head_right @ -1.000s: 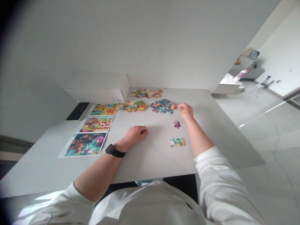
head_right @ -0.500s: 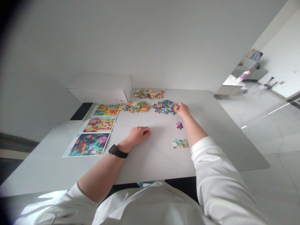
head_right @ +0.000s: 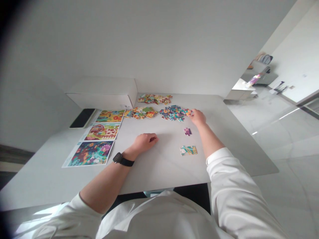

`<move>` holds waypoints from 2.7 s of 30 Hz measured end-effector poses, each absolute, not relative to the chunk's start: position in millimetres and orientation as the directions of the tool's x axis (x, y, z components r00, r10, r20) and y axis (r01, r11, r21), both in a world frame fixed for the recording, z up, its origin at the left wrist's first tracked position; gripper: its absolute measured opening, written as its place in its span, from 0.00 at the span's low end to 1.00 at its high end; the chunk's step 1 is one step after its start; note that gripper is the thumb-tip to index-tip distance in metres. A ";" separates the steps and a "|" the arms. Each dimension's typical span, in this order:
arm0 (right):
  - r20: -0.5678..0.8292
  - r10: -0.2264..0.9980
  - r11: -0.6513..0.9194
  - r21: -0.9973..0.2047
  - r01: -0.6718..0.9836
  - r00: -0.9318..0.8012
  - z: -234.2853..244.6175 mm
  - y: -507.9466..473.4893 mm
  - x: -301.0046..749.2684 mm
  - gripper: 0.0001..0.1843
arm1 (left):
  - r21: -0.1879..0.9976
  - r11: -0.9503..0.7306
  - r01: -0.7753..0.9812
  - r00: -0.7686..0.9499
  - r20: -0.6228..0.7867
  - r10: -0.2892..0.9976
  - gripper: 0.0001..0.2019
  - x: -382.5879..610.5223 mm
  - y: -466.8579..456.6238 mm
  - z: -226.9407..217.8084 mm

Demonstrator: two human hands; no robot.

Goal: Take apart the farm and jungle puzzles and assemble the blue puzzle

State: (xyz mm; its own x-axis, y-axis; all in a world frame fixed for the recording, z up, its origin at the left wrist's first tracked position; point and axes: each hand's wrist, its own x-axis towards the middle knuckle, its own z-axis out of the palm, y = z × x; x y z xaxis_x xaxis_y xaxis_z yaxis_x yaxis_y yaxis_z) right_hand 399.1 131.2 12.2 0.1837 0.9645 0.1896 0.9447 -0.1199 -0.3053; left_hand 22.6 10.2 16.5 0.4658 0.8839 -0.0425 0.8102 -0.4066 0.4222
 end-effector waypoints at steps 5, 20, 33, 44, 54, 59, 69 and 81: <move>0.208 0.973 -0.050 -0.219 0.974 0.097 10.8 132.9 390.9 0.25 | 0.425 -0.411 0.806 0.468 -0.034 0.883 0.15 22.1 9.4 16.9; 0.204 0.978 0.086 -0.243 0.966 -0.036 18.9 146.6 345.7 0.09 | 0.469 -0.395 0.790 0.460 -0.028 0.887 0.16 21.2 10.6 12.4; 0.168 0.985 0.148 -0.943 0.299 0.041 40.9 28.7 334.1 0.19 | 0.534 -0.405 0.742 0.458 0.038 0.888 0.22 20.5 11.4 11.4; -0.042 0.998 -0.039 -0.997 0.073 -0.049 14.3 9.5 308.0 0.26 | 0.777 -0.419 0.469 0.375 0.254 0.892 0.13 23.0 1.9 13.6; -0.002 0.976 0.042 -0.979 0.197 -0.217 10.4 1.6 297.0 0.20 | 0.792 -0.275 0.545 0.409 0.035 0.912 0.12 54.0 -14.5 38.8; -0.002 0.969 0.050 -0.977 0.207 -0.246 10.1 0.4 292.9 0.19 | 0.873 -0.105 0.476 0.435 -0.130 0.891 0.05 56.7 -7.9 35.5; -0.009 0.964 0.049 -0.976 0.210 -0.267 10.2 -1.5 291.2 0.17 | 0.966 0.168 0.196 0.398 -0.235 0.887 0.11 50.8 -13.4 18.1; -0.042 0.935 0.069 -0.953 0.296 -0.352 8.1 -4.8 291.3 0.16 | 0.906 -0.146 0.397 0.481 -0.070 0.874 0.15 37.8 -14.7 12.1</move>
